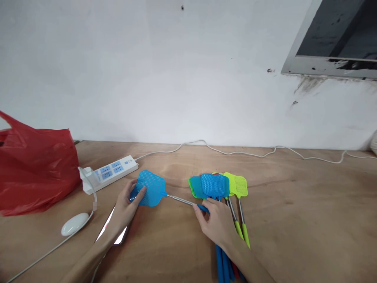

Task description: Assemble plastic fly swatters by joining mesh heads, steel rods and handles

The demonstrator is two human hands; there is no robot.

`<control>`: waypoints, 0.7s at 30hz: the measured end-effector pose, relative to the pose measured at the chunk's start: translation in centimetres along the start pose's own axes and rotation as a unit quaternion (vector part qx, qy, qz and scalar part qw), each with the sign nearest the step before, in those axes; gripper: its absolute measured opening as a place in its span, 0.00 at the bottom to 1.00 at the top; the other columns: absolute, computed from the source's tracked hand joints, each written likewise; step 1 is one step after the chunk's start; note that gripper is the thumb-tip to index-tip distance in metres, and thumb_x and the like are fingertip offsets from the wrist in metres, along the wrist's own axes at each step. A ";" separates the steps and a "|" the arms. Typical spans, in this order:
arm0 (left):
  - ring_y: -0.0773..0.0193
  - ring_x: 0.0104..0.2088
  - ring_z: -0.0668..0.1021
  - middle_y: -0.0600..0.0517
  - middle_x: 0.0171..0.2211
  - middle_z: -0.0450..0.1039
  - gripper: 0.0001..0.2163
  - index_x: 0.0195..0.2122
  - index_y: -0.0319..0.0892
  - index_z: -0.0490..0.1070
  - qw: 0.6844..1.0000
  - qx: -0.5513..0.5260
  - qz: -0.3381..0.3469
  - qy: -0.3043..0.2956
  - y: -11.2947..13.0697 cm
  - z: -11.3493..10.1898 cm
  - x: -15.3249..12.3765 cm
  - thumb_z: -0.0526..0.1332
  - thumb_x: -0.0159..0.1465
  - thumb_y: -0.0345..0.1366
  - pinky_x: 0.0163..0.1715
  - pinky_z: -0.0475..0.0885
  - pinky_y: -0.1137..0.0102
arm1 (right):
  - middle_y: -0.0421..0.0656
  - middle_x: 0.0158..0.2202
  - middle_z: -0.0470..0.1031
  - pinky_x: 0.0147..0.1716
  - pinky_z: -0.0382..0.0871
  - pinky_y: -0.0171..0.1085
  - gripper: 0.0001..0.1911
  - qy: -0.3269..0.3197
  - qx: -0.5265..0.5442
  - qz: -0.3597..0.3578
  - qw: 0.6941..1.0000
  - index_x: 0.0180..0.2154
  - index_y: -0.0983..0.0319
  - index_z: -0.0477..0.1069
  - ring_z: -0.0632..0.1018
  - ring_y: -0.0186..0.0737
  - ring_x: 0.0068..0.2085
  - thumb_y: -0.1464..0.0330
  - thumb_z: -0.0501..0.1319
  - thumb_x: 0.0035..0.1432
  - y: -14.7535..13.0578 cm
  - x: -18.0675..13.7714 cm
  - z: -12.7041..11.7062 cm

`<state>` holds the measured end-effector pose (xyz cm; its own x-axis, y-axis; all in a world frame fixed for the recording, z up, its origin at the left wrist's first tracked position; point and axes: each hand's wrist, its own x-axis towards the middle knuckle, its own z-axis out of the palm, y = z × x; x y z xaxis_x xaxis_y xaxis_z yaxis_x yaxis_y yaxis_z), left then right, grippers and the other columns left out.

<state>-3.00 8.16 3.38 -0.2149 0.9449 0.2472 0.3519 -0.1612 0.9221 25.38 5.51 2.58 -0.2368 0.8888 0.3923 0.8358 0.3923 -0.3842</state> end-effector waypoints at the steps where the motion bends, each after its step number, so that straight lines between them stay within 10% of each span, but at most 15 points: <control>1: 0.52 0.43 0.79 0.46 0.45 0.78 0.18 0.46 0.44 0.70 1.000 0.003 0.002 0.001 0.0 0.0 0.0 0.62 0.61 0.51 0.43 0.72 0.62 | 0.41 0.21 0.69 0.27 0.50 0.38 0.24 -0.006 0.002 -0.005 1.000 0.21 0.58 0.60 0.71 0.40 0.26 0.57 0.51 0.68 0.0 0.0 -0.1; 21: 0.56 0.39 0.78 0.49 0.41 0.77 0.12 0.44 0.46 0.67 0.999 0.024 0.031 -0.030 1.0 0.5 -0.7 0.59 0.65 0.47 0.38 0.72 0.65 | 0.42 0.20 0.72 0.26 0.45 0.40 0.25 -0.060 -0.084 -0.052 0.993 0.25 0.59 0.66 0.74 0.42 0.23 0.60 0.44 0.72 1.0 -0.1 -0.1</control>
<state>-2.03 7.47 4.02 -0.1358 0.9492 0.2839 0.4058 -0.2081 0.8900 26.26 5.76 2.27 -0.3749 0.8715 0.3161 0.8725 0.4469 -0.1974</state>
